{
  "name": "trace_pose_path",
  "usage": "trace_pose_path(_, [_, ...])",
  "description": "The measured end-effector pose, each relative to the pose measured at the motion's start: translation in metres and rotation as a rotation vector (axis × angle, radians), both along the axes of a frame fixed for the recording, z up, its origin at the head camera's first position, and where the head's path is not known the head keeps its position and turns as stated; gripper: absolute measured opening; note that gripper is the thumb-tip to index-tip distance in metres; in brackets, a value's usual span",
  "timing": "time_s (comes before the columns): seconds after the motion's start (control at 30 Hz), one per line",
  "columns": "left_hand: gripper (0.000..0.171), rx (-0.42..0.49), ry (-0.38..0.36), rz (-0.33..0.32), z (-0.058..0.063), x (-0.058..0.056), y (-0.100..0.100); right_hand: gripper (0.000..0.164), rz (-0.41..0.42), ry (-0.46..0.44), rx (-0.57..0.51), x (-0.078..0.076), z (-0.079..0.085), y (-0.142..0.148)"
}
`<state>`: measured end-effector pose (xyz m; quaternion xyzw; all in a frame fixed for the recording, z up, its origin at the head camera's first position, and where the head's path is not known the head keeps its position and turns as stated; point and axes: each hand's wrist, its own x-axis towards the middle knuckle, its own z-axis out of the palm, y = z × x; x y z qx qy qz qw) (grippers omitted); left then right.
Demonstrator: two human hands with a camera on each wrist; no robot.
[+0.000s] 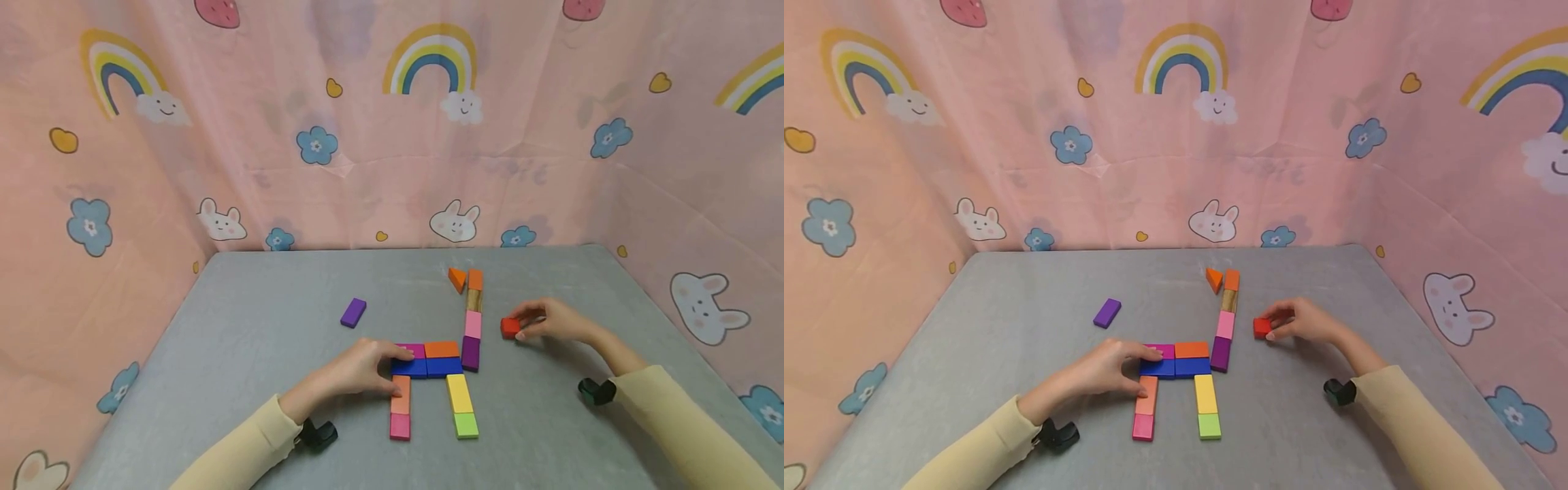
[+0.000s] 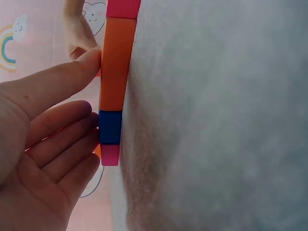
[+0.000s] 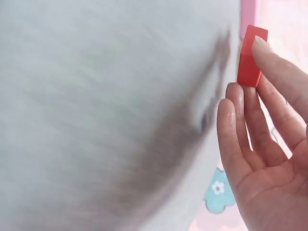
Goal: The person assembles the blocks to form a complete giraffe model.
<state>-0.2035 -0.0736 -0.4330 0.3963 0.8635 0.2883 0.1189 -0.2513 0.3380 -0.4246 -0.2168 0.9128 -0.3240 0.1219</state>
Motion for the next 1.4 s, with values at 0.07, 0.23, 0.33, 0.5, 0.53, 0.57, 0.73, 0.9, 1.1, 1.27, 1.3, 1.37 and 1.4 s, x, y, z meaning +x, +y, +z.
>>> trace_pose_path(0.07, [0.052,-0.003,-0.010,0.002,0.000,0.000,0.000,0.043,-0.022,0.011,-0.002,-0.007,0.005,0.000])
trace_pose_path(0.23, [0.052,-0.003,-0.024,0.002,-0.001,0.000,-0.001,0.047,-0.092,0.028,-0.005,-0.026,0.018,-0.001])
trace_pose_path(0.33, [0.052,-0.001,-0.026,-0.001,-0.002,-0.001,-0.001,0.049,-0.132,0.029,-0.006,-0.038,0.023,-0.004])
trace_pose_path(0.5, [0.052,-0.004,-0.022,0.004,-0.003,-0.002,-0.002,0.053,-0.185,0.008,-0.009,-0.059,0.025,-0.012])
trace_pose_path(0.53, [0.052,-0.003,-0.020,0.004,-0.003,-0.002,-0.002,0.054,-0.197,0.004,-0.008,-0.063,0.024,-0.013])
trace_pose_path(0.57, [0.052,-0.002,-0.018,0.004,-0.003,-0.002,-0.002,0.054,-0.205,0.003,-0.007,-0.067,0.024,-0.015])
trace_pose_path(0.73, [0.052,0.004,-0.020,0.004,-0.001,-0.001,-0.003,0.051,-0.244,-0.006,-0.012,-0.084,0.022,-0.022])
trace_pose_path(0.9, [0.052,-0.004,-0.008,0.006,-0.002,-0.001,-0.003,0.049,-0.264,-0.013,-0.046,-0.097,0.021,-0.027])
trace_pose_path(1.1, [0.051,-0.011,-0.004,0.006,-0.002,-0.001,-0.003,0.047,-0.280,0.000,-0.037,-0.106,0.018,-0.034])
trace_pose_path(1.27, [0.052,-0.013,0.004,0.003,-0.002,-0.001,-0.003,0.046,-0.300,0.003,-0.035,-0.111,0.015,-0.039])
trace_pose_path(1.3, [0.052,-0.013,0.005,0.003,-0.002,-0.002,-0.003,0.046,-0.307,0.002,-0.035,-0.113,0.014,-0.040])
trace_pose_path(1.37, [0.052,-0.014,0.005,0.003,-0.002,-0.002,-0.003,0.046,-0.312,0.002,-0.043,-0.115,0.012,-0.042])
trace_pose_path(1.4, [0.052,-0.015,0.006,0.004,-0.002,-0.002,-0.003,0.045,-0.317,0.002,-0.044,-0.117,0.011,-0.043])
